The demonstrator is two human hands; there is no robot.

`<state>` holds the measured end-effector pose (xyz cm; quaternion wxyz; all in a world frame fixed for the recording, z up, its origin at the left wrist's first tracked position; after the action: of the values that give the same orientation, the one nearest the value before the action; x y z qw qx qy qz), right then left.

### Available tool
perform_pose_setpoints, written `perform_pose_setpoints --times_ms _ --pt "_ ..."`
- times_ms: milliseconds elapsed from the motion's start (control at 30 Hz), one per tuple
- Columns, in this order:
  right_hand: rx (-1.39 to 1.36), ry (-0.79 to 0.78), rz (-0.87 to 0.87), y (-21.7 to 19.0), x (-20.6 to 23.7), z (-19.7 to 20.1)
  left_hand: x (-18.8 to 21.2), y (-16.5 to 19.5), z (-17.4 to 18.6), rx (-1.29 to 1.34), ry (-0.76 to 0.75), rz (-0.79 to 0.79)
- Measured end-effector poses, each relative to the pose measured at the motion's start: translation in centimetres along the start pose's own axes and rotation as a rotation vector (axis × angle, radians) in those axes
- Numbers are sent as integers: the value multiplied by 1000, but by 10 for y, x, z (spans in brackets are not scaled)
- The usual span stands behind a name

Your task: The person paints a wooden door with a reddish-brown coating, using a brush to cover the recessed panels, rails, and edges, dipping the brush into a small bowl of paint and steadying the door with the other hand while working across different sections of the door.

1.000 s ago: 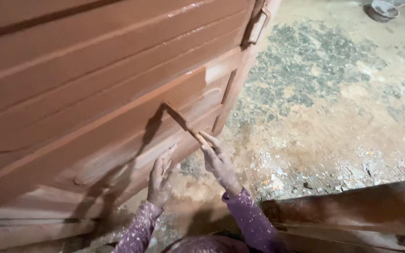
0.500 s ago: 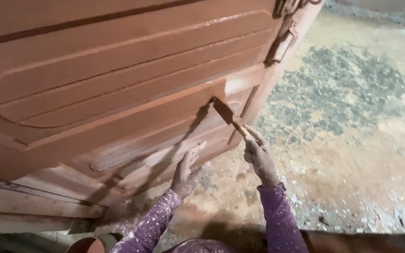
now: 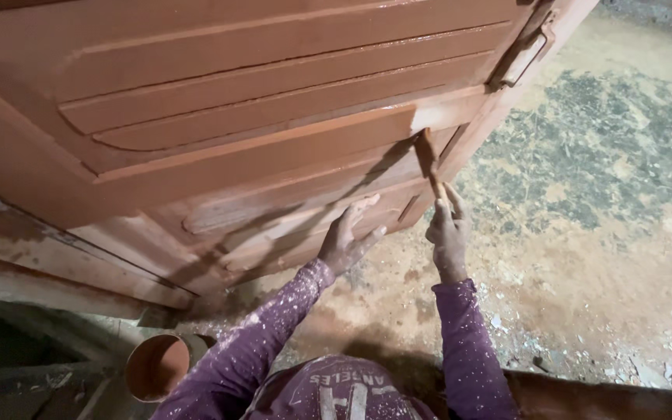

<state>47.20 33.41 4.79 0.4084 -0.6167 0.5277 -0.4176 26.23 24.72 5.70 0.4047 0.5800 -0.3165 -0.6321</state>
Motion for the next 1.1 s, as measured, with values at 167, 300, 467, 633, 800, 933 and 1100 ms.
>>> perform_pose_setpoints --times_ms 167,300,467,633,800,933,1100 --pt "57 -114 -65 -8 16 -5 -5 -12 0 -110 -22 39" --pt "53 -147 -63 -27 11 5 -13 -12 0 -47 6 -91" --pt "99 -6 -9 -38 5 14 -15 -7 0 -187 -31 -81" --pt "167 179 102 -20 17 -4 -23 7 -3 -196 -29 -129" --pt "152 76 81 -6 23 -34 -25 12 -4 -137 -52 -58" --pt "109 -37 -44 -7 31 -29 -26 11 -2 -134 -48 -111" --pt "197 -125 -157 -17 15 -5 -30 4 -3 -127 -27 -122"
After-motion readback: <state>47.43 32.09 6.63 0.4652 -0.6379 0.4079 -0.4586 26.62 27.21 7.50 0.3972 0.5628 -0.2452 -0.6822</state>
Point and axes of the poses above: each hand's wrist, its own x-axis away from the middle knuckle, its own z-axis out of the back of the hand, y = z × x, the point moved 4 cm from there along -x, towards the middle knuckle, and after that the axes turned 9 degrees about -z, right-handed, at the moved point
